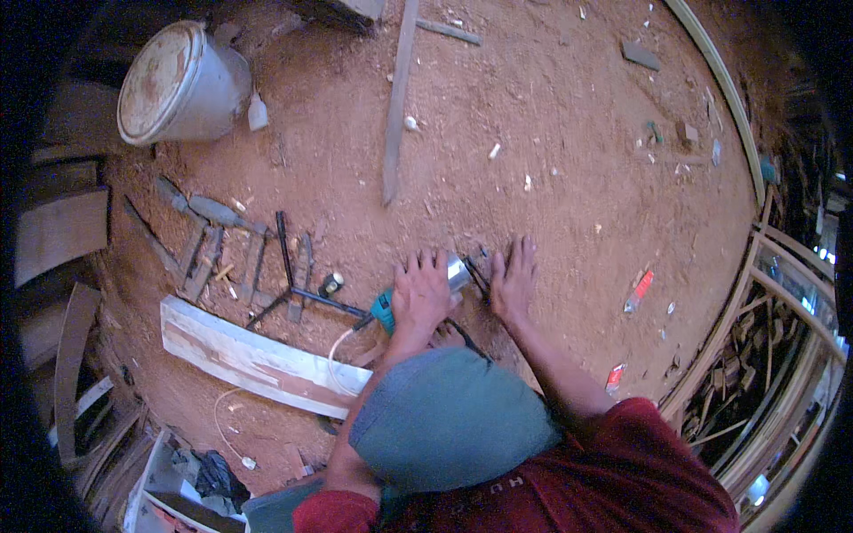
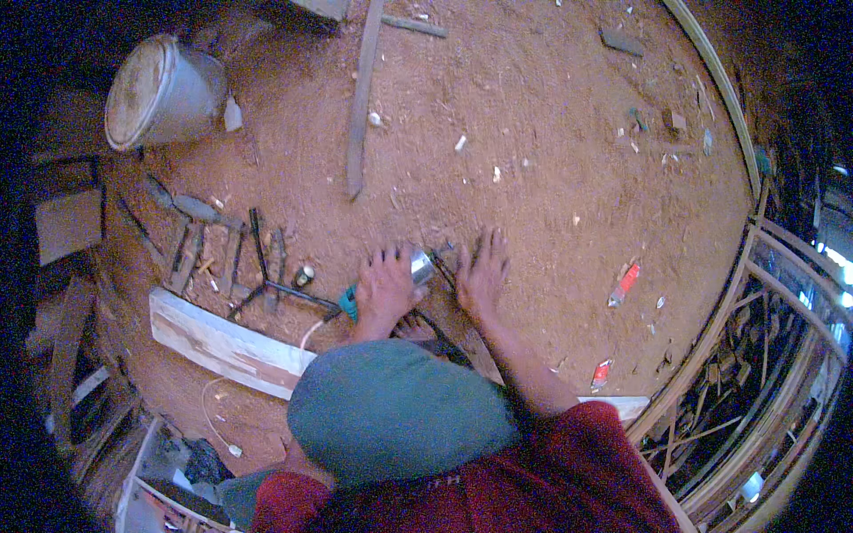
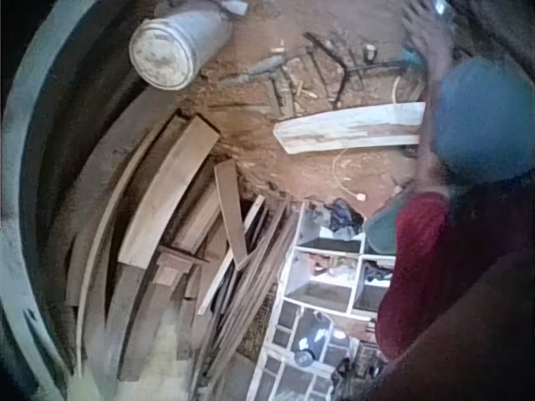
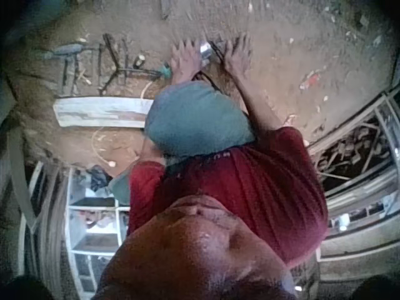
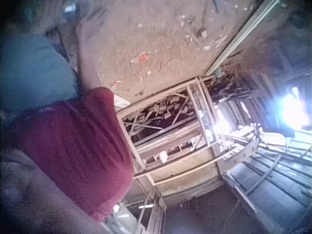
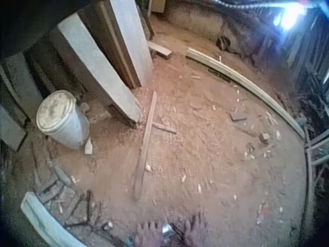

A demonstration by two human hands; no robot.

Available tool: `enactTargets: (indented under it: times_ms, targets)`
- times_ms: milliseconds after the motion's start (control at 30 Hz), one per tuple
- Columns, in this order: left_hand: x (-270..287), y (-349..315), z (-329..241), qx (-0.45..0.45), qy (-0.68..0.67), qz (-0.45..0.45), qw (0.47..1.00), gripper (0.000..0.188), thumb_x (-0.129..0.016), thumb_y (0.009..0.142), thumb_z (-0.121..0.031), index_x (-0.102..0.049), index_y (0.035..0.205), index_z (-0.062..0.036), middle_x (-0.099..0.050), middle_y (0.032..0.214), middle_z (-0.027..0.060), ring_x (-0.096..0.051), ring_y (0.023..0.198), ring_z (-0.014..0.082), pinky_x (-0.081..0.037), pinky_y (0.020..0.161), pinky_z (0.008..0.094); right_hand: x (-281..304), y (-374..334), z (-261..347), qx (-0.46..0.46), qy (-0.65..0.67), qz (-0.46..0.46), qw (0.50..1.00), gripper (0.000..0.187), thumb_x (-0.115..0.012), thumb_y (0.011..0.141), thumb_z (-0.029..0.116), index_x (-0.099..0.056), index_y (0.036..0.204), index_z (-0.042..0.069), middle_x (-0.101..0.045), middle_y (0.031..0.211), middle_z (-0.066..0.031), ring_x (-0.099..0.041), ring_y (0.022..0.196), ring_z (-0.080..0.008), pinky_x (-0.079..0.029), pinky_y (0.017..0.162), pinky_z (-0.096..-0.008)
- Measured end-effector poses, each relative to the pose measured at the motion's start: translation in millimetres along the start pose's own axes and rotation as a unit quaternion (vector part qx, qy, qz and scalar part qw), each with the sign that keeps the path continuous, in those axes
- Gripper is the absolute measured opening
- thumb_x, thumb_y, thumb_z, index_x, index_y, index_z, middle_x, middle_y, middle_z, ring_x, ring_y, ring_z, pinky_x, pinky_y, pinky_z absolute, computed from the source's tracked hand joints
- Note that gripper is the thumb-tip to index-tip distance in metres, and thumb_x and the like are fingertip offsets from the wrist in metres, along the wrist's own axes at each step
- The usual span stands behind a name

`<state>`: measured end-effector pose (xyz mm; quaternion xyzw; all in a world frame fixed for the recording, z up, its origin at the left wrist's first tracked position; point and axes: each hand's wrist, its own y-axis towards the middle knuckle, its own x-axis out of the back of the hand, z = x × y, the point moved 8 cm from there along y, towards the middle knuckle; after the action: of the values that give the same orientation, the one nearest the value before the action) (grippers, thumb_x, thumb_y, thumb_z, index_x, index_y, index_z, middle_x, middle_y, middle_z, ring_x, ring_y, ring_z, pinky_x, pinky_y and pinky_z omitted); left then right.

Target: The person assembles a handheld woodworking router by attaching a wooden guide fence. They use a wrench to tighten the mounting screws and a hex key to adjust the depth of the router bit. The person then tests the fit of the guide against the tool body.

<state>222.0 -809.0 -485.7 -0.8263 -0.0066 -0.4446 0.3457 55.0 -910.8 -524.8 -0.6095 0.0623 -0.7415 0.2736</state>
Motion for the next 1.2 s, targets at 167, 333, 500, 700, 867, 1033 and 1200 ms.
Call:
enactTargets:
  times_ms: [167,333,500,700,867,1033,1200]
  targets:
    - [-10,7,3,-0.021,-0.011,0.01,1.0,0.075,-0.082,0.07,-0.046,-0.053,0.129,-0.01,-0.057,0.12,0.0112,-0.056,0.113,0.0306,-0.046,0.093,0.0476,4,-2,-1,0.017,0.036,-0.03,0.999,0.059,-0.039,0.105,0.035,-0.028,0.154,0.003,-0.021,0.162,-0.02,-0.016,0.151,-0.0361,-0.013,0.12,-0.0532]
    - [-11,12,2,-0.012,-0.007,0.046,0.999,0.072,-0.083,0.069,-0.046,-0.052,0.126,-0.0118,-0.057,0.118,0.009,-0.055,0.115,0.028,-0.045,0.094,0.0481,0,0,-4,0.005,-0.004,-0.026,1.0,0.057,-0.039,0.105,0.031,-0.03,0.153,0.003,-0.023,0.161,-0.0202,-0.018,0.151,-0.0353,-0.015,0.12,-0.052]
    - [-17,12,-1,-0.006,0.0,0.051,0.999,0.073,-0.083,0.069,-0.046,-0.052,0.126,-0.0115,-0.057,0.119,0.0097,-0.055,0.116,0.0286,-0.044,0.097,0.0491,-9,2,-8,-0.01,-0.026,-0.032,0.999,0.056,-0.04,0.103,0.031,-0.032,0.154,0.01,-0.021,0.163,-0.0163,-0.016,0.152,-0.0327,-0.013,0.118,-0.0556]
    - [-14,15,-1,-0.001,-0.011,0.057,0.998,0.081,-0.083,0.069,-0.046,-0.051,0.133,-0.0091,-0.055,0.127,0.015,-0.053,0.122,0.0326,-0.042,0.101,0.0516,-30,0,-22,0.028,-0.045,-0.111,0.992,0.056,-0.039,0.102,0.033,-0.032,0.155,0.014,-0.019,0.164,-0.0142,-0.014,0.152,-0.0337,-0.005,0.118,-0.0594]
    - [-11,8,-4,-0.023,-0.008,0.02,1.0,0.081,-0.083,0.069,-0.044,-0.051,0.134,-0.0095,-0.056,0.124,0.0147,-0.053,0.119,0.0327,-0.045,0.098,0.0505,-18,-4,-13,0.045,-0.041,-0.132,0.989,0.056,-0.045,0.1,0.033,-0.037,0.152,0.013,-0.021,0.163,-0.0148,-0.016,0.151,-0.0348,-0.008,0.117,-0.0617]
    - [-8,-6,-9,-0.063,0.004,-0.065,0.996,0.077,-0.08,0.071,-0.048,-0.053,0.133,-0.0107,-0.057,0.12,0.0132,-0.054,0.115,0.0309,-0.045,0.093,0.0485,3,-33,-7,0.189,-0.062,-0.075,0.977,0.045,-0.056,0.095,0.03,-0.053,0.136,0.01,-0.046,0.143,-0.0167,-0.038,0.138,-0.0375,-0.027,0.11,-0.0589]
    - [-9,-11,-26,-0.053,0.026,-0.169,0.984,0.068,-0.076,0.075,-0.051,-0.058,0.128,-0.0125,-0.058,0.121,0.0125,-0.054,0.114,0.0294,-0.042,0.09,0.047,-9,-42,-16,0.258,-0.08,0.058,0.961,0.025,-0.056,0.095,0.024,-0.06,0.113,0.007,-0.063,0.111,-0.0154,-0.058,0.112,-0.0345,-0.043,0.092,-0.0509]
